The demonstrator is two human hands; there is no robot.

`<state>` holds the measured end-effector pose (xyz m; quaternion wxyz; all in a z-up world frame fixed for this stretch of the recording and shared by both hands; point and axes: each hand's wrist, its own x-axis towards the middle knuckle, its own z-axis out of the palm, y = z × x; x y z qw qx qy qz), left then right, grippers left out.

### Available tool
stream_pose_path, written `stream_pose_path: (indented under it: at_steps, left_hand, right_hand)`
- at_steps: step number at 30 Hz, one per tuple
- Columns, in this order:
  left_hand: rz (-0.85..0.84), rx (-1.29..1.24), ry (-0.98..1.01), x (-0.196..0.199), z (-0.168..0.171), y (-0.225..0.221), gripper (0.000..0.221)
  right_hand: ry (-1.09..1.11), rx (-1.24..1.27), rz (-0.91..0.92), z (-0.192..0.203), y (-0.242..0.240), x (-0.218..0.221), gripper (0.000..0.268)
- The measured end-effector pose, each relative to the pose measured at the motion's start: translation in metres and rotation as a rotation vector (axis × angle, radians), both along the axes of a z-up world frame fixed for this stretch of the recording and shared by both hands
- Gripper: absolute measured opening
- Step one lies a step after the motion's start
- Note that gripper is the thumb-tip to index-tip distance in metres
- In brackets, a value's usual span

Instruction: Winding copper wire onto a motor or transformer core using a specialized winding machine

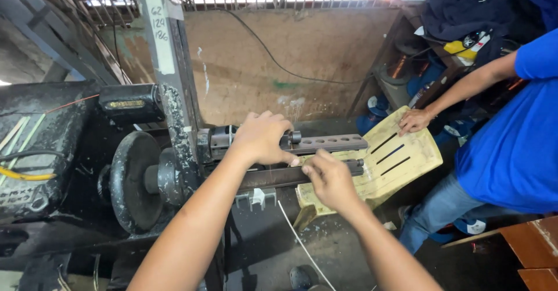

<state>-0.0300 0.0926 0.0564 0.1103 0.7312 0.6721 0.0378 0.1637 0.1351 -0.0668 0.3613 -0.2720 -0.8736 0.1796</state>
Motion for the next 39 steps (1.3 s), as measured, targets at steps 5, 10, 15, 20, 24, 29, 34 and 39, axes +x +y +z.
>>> stream_pose_path:
  at_steps: [5,10,15,20,24,29,34,39]
  left_hand:
    - [0.007,0.093,0.066,0.004,-0.02,0.005,0.058]
    - [-0.01,0.327,0.204,0.012,-0.047,0.008,0.062]
    - [-0.01,0.389,0.327,0.021,-0.068,0.018,0.064]
    - [0.015,0.613,0.378,0.025,-0.094,0.023,0.061]
    - [0.044,0.843,0.429,0.025,-0.124,0.035,0.021]
    - [0.149,0.719,0.639,0.036,-0.113,0.024,0.019]
    - [0.081,0.699,0.574,0.047,-0.075,-0.017,0.091]
    - [-0.005,0.926,0.209,0.029,-0.062,-0.068,0.044]
  right_hand:
    - [0.135,-0.002,-0.18,-0.043,0.0,-0.011,0.012]
    - [0.081,0.038,-0.38,-0.046,-0.003,-0.019,0.018]
    - [0.062,0.144,-0.403,-0.024,-0.003,-0.008,0.008]
    - [0.167,0.077,-0.249,-0.032,-0.036,-0.002,0.003]
    - [0.336,-0.627,0.095,-0.071,-0.078,-0.011,0.023]
    - [0.392,-1.002,0.121,-0.062,-0.103,-0.025,0.023]
    - [0.386,-0.713,0.056,-0.09,-0.122,-0.024,0.015]
    - [0.411,-0.82,0.059,-0.105,-0.139,-0.02,0.013]
